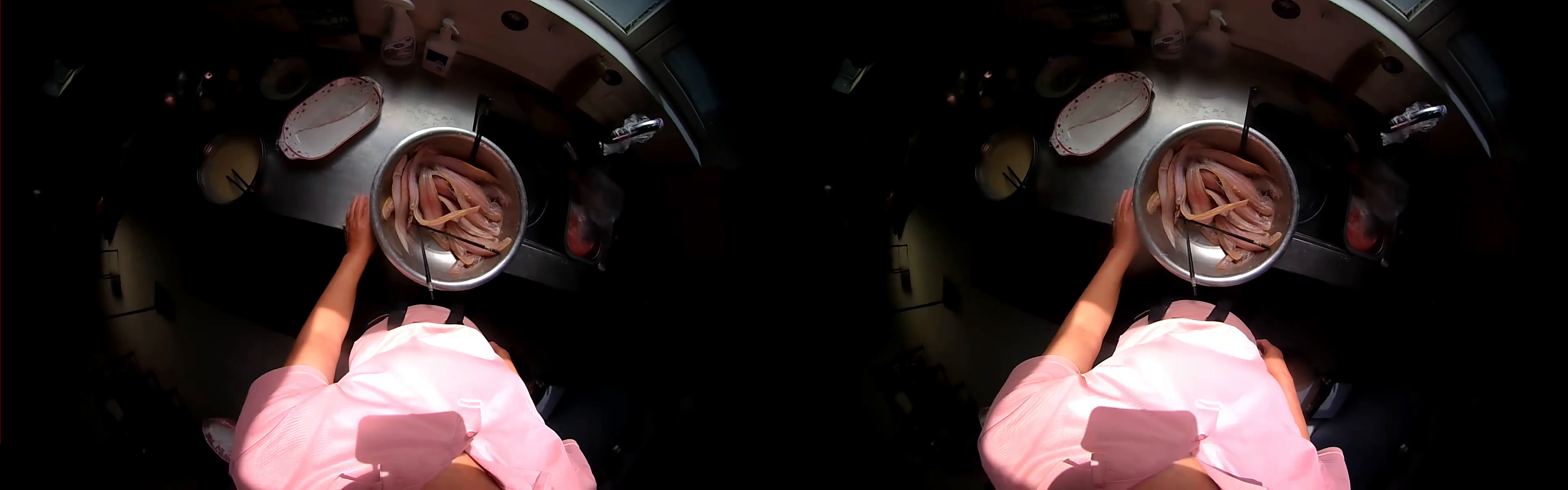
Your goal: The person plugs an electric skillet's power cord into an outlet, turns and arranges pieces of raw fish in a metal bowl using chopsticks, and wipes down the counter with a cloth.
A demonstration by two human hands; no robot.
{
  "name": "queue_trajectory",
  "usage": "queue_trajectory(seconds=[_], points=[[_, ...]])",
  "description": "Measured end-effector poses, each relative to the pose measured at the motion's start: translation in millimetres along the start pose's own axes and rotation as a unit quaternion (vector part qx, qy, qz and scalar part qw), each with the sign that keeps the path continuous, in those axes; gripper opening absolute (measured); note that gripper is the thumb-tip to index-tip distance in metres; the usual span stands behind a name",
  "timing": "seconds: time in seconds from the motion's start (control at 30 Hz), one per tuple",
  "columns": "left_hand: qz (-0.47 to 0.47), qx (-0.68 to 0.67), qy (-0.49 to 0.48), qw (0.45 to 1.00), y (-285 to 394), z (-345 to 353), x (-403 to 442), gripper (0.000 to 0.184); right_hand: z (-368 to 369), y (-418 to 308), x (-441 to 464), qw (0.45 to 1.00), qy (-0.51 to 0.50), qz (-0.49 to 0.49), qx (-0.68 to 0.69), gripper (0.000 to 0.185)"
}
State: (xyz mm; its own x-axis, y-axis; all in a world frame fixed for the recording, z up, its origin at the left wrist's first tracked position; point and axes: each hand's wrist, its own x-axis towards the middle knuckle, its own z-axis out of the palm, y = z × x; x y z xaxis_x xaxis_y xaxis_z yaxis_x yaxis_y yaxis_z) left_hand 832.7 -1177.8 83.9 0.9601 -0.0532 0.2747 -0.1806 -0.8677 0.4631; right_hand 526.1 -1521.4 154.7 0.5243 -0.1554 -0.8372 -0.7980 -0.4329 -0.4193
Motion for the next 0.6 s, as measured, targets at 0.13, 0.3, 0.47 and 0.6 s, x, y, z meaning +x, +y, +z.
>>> queue_trajectory(seconds=[0.13, 0.3, 0.47, 0.6], points=[[-0.057, -0.216, -0.076, 0.972, 8, -14, 15, 0.038, -34, 20, 19, 1.0, 0.001, -0.011, -0.02, 0.026], [-0.162, -0.171, 0.115, 0.965, 6, -19, 11, 0.039, -85, 33, 31, 0.988, 0.07, -0.103, -0.092, 0.027], [-0.362, -0.589, 0.071, 0.719, 25, -22, 2, 0.049, -102, 59, 63, 0.997, 0.007, -0.072, -0.02, 0.029], [-0.383, -0.583, 0.137, 0.703, 40, -31, -9, 0.049, -116, 33, 59, 0.988, -0.023, -0.124, -0.085, 0.03]])
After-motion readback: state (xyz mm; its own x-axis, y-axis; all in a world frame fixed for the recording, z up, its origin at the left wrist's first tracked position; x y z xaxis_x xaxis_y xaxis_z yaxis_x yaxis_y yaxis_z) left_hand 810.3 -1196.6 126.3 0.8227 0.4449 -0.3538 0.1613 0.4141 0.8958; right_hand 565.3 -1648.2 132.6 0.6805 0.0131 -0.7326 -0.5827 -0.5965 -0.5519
